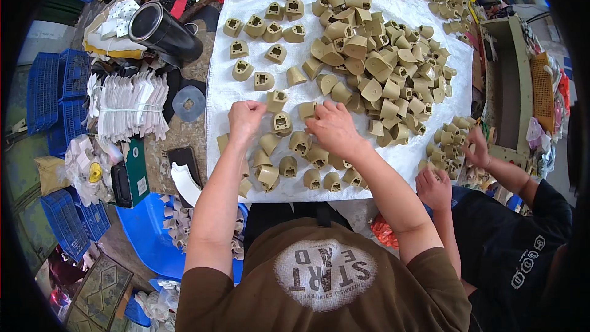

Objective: The recorder and an assistant are sorting and arranging numerous tan plastic/composite shoe heel components on a table.

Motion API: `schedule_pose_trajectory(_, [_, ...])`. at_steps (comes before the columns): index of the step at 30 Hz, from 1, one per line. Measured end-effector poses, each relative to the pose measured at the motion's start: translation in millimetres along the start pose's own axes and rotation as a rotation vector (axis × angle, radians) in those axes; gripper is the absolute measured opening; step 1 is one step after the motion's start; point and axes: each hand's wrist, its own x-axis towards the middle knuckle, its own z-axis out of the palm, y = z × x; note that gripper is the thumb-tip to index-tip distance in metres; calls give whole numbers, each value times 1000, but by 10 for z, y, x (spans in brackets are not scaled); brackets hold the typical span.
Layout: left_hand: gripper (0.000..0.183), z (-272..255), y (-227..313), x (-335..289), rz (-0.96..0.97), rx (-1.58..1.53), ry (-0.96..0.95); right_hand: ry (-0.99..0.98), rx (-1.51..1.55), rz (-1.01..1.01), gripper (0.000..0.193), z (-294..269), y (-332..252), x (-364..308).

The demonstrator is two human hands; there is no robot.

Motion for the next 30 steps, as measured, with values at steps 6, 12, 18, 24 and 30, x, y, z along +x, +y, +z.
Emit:
schedule_pose_trajectory(6, [17, -90, 21, -113, 175, 356, 201, 70, 254, 221, 17, -159, 151, -125])
schedule_pose_trajectory(12, [19, -183, 244, -125, 461, 255, 274, 240, 248, 542, 24, -261, 507, -227])
schedule_pose_trajectory(18, [25, 230, 698, 47, 721, 602, 149, 60, 64, 654, 28, -275, 361, -239])
schedule_pose_trajectory(24, [35, 378, 754, 297, 607, 859, 17, -211, 7, 750, 30, -176, 379, -92])
schedule_pose_trajectory(30, [34, 223, 745, 192, 746, 722, 162, 82, 206, 725, 30, 4, 406, -235])
